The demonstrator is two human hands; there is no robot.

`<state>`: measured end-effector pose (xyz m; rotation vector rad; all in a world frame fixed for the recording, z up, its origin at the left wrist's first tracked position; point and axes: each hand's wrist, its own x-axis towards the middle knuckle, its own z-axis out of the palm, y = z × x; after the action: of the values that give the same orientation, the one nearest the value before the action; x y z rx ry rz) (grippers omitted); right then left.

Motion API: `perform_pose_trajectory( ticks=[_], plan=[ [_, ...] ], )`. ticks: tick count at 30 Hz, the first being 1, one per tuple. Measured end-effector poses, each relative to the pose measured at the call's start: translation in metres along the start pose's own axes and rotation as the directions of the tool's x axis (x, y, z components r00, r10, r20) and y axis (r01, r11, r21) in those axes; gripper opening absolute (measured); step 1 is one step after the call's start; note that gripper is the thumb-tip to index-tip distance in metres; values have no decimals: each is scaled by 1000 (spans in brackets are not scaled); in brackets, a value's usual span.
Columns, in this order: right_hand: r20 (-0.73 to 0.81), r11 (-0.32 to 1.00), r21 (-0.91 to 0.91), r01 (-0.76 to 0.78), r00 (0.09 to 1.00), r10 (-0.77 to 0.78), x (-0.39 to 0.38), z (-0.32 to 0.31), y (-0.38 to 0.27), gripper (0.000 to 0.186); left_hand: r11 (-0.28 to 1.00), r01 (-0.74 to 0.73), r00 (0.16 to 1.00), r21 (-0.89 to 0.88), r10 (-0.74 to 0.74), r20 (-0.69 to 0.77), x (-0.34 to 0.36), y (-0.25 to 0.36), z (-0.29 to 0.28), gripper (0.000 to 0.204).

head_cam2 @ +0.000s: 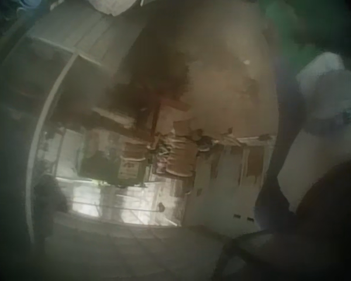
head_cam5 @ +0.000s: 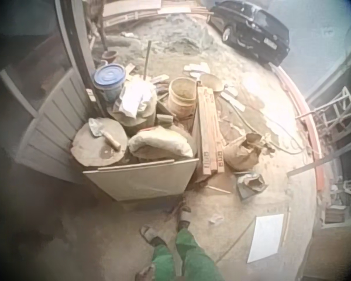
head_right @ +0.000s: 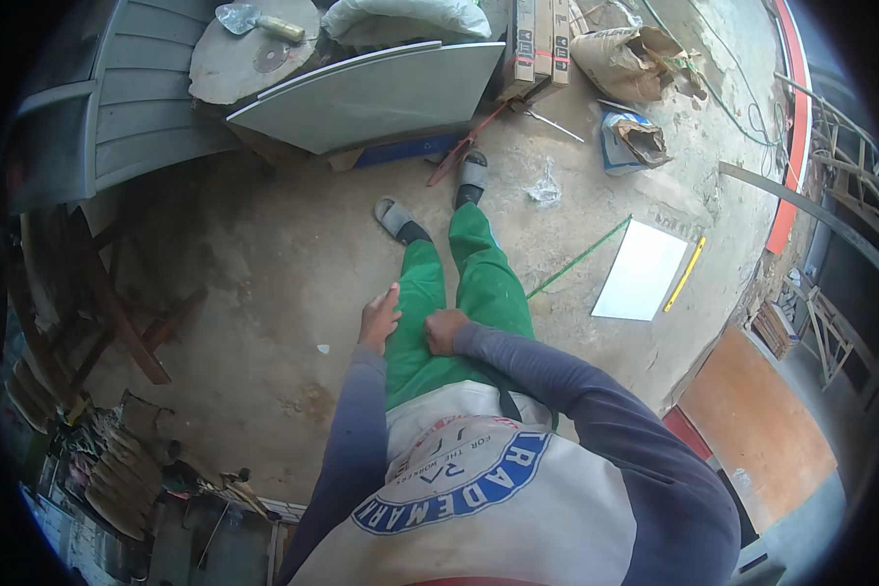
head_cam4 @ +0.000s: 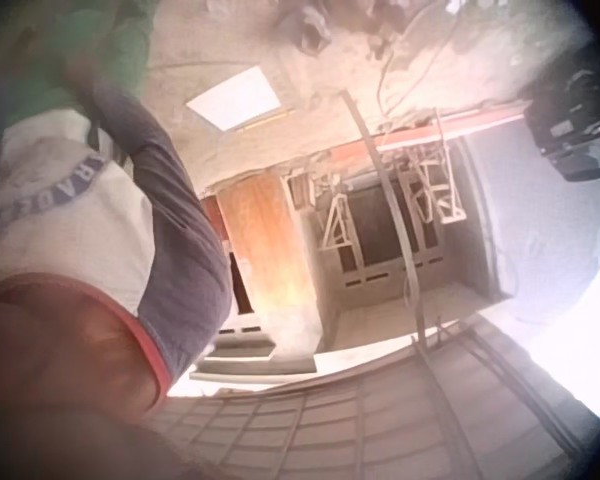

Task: The person measures and marks tiles using a measuring tape, aligns a level on a tile to mark lines, and lifts and rotates a tile to measure it again.

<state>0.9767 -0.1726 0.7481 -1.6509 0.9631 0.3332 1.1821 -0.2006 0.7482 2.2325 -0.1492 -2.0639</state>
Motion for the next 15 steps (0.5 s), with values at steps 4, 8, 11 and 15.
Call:
perform_pose_trajectory(
  ticks=[4,8,11,15],
  plan=[
    [-78,994,109,24,997,-15,-22,26,-60,21,977,-26,999,210,16,46,13,-11,18,87],
    [-254,885,423,-195,912,323,-24,3,-50,29,985,-107,987,136,88,135,37,-32,4,74],
    [-439,796,541,-272,716,543,-36,-5,6,33,956,-280,959,87,276,58,54,-31,-13,58],
    [-495,698,602,-388,504,707,-82,19,98,33,924,-362,929,123,369,-40,64,4,-47,48]
  ],
)
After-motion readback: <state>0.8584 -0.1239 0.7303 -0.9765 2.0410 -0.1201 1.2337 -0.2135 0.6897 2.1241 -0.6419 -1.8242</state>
